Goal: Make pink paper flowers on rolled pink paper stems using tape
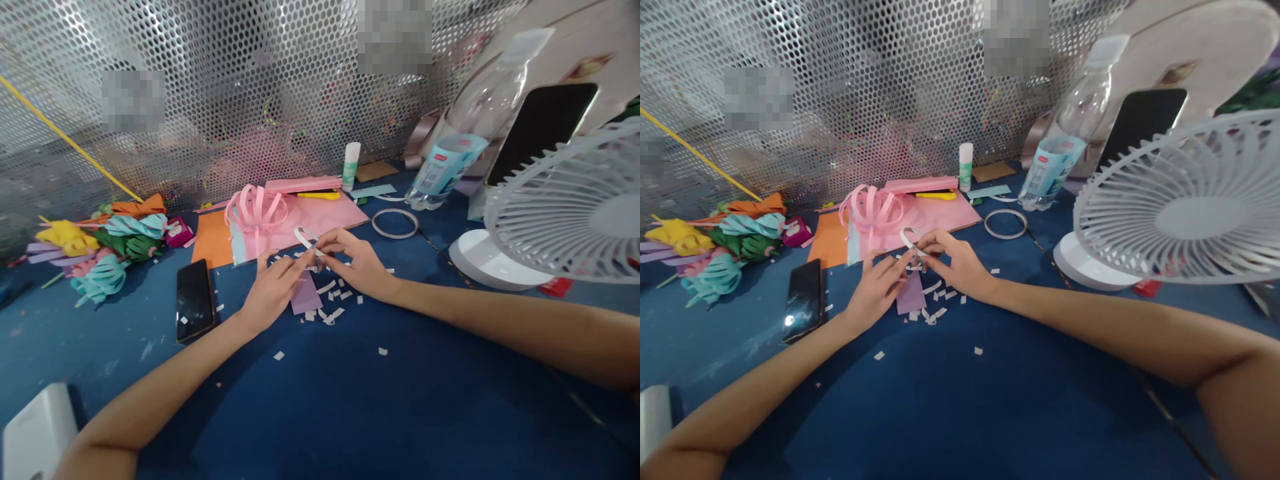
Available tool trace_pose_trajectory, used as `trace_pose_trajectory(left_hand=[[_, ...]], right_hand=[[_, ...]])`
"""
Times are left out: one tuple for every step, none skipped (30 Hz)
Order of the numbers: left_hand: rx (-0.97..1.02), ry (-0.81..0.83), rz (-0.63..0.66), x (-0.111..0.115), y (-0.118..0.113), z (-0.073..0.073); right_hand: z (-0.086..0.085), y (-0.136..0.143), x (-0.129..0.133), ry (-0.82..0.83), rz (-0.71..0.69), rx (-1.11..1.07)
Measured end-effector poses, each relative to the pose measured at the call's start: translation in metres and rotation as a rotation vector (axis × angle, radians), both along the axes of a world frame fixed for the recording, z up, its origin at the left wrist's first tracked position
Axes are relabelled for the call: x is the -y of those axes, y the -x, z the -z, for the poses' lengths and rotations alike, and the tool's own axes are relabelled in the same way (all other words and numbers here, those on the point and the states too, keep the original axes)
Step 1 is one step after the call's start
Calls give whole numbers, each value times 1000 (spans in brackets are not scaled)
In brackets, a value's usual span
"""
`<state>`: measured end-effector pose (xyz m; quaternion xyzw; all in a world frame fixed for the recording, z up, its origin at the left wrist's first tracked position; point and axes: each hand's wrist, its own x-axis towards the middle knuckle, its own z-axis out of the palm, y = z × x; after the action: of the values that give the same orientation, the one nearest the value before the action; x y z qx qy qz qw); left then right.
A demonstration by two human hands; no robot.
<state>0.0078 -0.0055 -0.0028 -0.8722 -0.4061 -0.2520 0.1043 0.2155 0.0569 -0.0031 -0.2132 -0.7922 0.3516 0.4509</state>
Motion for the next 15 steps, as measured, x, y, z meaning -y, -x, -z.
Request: trace_pose_trajectory(left_hand=[[-7,-9,12,0,0,0],[-10,-18,23,0,0,0],[-10,-24,32,0,0,0],[-6,-24,43,0,0,1],[7,-16,54,0,0,0],[33,1,63,0,0,0],[73,25,69,-1,0,0],[128,53,65,-1,0,0],[195,80,50,-2,1,1],[265,103,21,-3,2,1],[329,120,-16,-5,3,1],[381,130,-55,-6,4,1],[419,132,-91,-7,5,1],[445,122,-122,-8,5,1],[459,106,-144,-9,6,1]], right_hand=[[0,0,0,1,0,1],[0,0,0,2,1,2],[0,0,0,1,1,5],[0,0,0,2,1,7],[0,0,0,7,-1,6],[0,0,0,18,-4,2],[-1,0,0,33,-10,-1],[-1,0,0,48,-14,-4],[-1,0,1,63,-18,-4],[-1,0,1,75,-22,-5],[-1,0,1,83,-27,-8],[0,1,1,90,-32,-14],[0,1,1,95,-39,-23],[1,1,1,103,-46,-34],[1,1,1,109,-53,-43]])
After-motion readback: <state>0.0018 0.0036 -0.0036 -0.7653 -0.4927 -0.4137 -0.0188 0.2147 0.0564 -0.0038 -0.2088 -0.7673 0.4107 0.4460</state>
